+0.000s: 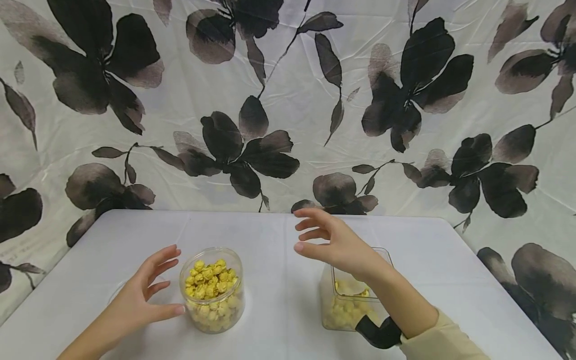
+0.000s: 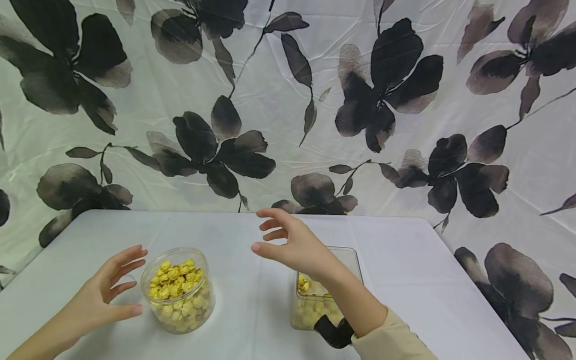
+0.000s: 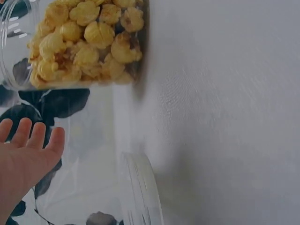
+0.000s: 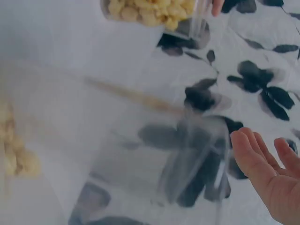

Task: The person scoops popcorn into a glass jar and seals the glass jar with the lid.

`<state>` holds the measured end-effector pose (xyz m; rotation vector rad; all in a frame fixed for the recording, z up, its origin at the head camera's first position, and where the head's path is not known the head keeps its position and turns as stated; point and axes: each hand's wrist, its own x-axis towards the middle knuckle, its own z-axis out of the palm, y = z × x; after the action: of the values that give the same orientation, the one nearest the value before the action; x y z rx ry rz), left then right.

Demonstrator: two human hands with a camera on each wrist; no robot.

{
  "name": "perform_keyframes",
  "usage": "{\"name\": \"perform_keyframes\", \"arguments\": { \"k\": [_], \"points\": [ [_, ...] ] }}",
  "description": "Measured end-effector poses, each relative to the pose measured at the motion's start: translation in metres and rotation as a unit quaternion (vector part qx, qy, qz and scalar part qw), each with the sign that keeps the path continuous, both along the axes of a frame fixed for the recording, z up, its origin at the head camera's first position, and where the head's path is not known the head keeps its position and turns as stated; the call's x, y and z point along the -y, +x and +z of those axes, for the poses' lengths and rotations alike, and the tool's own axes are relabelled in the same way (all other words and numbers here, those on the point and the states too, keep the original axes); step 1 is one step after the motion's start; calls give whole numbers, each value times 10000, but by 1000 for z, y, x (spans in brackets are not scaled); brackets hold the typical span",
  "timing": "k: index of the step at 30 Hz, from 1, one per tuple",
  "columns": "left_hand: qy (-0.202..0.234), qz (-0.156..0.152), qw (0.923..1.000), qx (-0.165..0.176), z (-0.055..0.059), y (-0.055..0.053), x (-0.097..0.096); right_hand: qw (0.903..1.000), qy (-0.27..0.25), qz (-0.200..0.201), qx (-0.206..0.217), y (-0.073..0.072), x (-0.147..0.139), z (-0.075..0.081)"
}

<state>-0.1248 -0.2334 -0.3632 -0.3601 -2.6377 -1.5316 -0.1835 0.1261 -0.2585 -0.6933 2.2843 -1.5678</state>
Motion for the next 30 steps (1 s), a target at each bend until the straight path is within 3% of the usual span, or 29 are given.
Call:
{"name": "perform_keyframes", "arguments": {
  "k": [10,19,23,30],
  "points": [
    [128,-103,9983,-559,-11,0,30,9993,-99,309,178,6,29,-22],
    [41,205,9973,-706,-25,1,67,9975,-291,382,510,7,53,-53],
    [-143,419,9974,-574,-35,2,88,9967,-392,328,634,6,60,-64],
    [-710,748,9940,373,-54,7,124,9943,-489,363,872,1,71,-83]
  ]
}}
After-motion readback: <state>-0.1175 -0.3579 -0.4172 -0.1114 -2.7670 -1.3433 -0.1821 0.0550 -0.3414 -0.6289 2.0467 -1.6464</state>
